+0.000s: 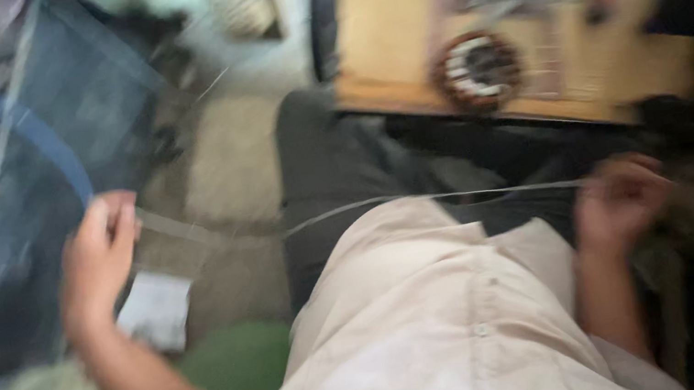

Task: The person winds white wire around a circular stator core, threading it through slots and securing it with their fingers. They use scissors to cut the wire and continue winding additional lengths onto the stator.

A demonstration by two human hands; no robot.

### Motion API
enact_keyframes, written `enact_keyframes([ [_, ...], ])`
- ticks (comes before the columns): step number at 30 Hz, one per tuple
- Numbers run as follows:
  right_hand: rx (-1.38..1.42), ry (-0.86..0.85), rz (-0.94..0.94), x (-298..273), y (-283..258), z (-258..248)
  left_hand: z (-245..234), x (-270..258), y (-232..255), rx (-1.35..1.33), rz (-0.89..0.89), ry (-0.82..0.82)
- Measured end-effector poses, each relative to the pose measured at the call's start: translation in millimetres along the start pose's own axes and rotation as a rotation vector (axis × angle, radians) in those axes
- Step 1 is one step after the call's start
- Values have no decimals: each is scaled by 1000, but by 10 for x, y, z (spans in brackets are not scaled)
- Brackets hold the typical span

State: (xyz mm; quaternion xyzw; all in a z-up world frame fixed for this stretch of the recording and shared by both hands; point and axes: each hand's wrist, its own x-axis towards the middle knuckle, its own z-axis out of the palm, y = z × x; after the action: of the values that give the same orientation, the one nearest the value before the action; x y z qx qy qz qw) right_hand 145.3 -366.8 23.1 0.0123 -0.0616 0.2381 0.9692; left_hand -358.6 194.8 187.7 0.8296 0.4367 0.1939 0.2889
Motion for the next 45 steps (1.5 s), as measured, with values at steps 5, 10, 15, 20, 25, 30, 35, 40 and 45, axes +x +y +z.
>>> enact_keyframes([
  [5,-243,-134,36,-413,-715,194,-264,32,247,-5,114,209],
  [10,-474,-106,140,-448,-938,312,-439,-56,349,-10,226,398],
  [15,-666,72,205,-382,-137,711,-504,-16,-19,664,529,108],
  [20,-1561,430,104,-385,1121,692,-266,-95,-149,630,-413,-366],
  [25,-1631,148,175,-422,1314,695,-7,-129,549,684,-90,-238],
  [30,-1485,69,152,-313,1314,662,753,-114,1860,333,467,-377],
  [35,-1438,158,202,-328,1249,650,1672,130,2976,74,1002,-302],
  [40,-1432,216,211,-337,1198,628,2390,460,3531,-54,1172,-242],
  [45,-1398,258,221,-400,1114,563,2729,511,3473,-125,1154,-296],
])
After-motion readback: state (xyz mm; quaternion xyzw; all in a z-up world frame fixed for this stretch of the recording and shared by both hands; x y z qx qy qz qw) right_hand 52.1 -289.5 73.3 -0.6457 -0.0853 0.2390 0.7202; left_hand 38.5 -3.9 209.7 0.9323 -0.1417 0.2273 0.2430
